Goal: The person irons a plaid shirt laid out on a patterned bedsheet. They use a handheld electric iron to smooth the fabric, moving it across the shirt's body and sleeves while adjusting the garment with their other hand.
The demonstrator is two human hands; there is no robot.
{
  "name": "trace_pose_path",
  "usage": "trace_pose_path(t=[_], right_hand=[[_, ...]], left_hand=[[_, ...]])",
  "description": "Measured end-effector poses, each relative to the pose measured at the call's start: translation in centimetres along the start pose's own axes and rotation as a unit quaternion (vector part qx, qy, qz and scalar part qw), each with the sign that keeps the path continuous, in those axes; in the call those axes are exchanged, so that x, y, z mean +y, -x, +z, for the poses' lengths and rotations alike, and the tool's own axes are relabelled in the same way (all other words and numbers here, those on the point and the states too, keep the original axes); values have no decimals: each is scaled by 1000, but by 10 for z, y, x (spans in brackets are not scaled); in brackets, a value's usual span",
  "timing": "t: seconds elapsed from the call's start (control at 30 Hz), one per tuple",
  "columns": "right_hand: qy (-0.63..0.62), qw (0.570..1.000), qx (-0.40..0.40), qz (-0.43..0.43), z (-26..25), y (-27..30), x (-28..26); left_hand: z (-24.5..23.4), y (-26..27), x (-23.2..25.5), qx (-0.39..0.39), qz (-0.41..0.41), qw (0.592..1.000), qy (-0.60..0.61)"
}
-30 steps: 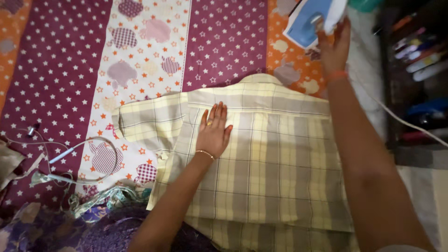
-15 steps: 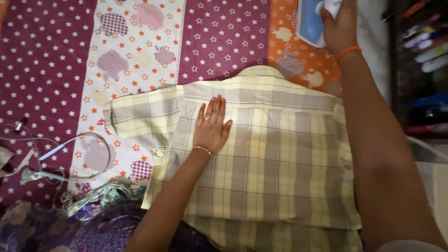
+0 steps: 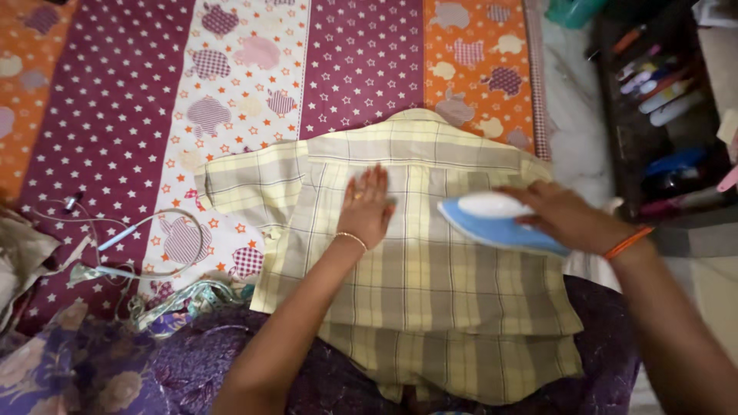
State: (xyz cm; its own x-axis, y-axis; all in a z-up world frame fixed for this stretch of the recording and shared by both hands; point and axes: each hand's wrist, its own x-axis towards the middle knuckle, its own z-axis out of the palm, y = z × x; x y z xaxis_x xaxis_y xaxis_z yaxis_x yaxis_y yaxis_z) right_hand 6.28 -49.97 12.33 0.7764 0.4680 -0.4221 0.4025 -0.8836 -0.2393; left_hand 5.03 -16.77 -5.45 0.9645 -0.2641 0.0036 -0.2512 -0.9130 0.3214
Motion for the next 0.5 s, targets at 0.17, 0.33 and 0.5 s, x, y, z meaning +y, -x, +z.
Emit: trace_pose_path(t=[0.17,0.33,0.5], right_hand=[[131,991,17,9,61,11,-16],[153,972,175,20,100,18,-38],[141,965,219,24,112,1,-29]], left_hand=[[-24,47,41,-218,71,964,-137],[-39,96,81,-312,100,939,-106],[-28,122,105,-277,129,950,-64]])
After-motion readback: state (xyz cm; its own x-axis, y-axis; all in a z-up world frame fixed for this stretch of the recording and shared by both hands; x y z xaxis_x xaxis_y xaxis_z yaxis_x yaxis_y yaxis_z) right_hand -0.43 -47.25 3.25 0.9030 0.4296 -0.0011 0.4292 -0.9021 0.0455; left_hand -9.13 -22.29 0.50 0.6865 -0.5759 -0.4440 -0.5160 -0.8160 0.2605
